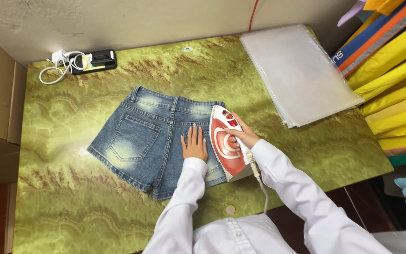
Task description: The person irons a pair of denim shorts, folds them neatly, and then inserts them into a clear plastic bag for storage or sale.
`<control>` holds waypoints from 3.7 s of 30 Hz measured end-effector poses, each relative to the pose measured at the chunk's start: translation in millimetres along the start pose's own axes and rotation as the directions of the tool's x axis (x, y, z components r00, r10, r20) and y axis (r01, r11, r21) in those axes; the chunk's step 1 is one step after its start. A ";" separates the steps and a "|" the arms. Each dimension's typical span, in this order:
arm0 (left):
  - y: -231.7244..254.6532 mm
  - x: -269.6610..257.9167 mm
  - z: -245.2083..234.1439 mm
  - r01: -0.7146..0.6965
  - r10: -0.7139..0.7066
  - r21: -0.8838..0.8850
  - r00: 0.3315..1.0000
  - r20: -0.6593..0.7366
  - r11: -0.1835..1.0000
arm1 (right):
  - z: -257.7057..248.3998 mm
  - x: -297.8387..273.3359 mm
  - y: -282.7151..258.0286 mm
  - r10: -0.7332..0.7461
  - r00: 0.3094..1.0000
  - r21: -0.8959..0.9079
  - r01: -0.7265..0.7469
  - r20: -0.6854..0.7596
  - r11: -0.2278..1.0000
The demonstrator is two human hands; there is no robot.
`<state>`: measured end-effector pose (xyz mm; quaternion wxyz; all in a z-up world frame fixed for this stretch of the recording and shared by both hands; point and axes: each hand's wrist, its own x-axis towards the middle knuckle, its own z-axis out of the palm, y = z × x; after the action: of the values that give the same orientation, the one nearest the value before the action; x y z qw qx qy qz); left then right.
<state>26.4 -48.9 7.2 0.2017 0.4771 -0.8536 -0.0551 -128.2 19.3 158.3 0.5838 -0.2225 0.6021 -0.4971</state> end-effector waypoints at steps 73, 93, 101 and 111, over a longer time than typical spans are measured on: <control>-27.3 4.6 3.0 0.073 -0.074 0.027 0.996 0.055 0.997 | 16.0 138.1 -19.9 -0.096 0.995 0.001 0.096 -0.009 0.995; -11.8 1.6 10.4 0.203 -0.203 -0.275 0.979 0.028 0.940 | 36.5 114.9 -10.5 -0.083 0.995 0.024 0.084 -0.058 0.996; -15.3 -1.3 15.7 0.200 -0.238 -0.445 0.971 -0.032 0.873 | 48.9 30.8 -23.3 0.015 0.990 -0.174 0.010 0.143 0.985; -19.8 -0.5 17.1 0.213 -0.282 -0.612 0.959 -0.018 0.762 | 60.9 119.3 -26.1 -0.038 0.997 -0.015 0.039 0.072 0.999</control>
<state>35.6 -60.7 -14.2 0.3806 0.4984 -0.7082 -0.3243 -106.2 -113.2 134.0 0.5935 -0.2567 0.5804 -0.4951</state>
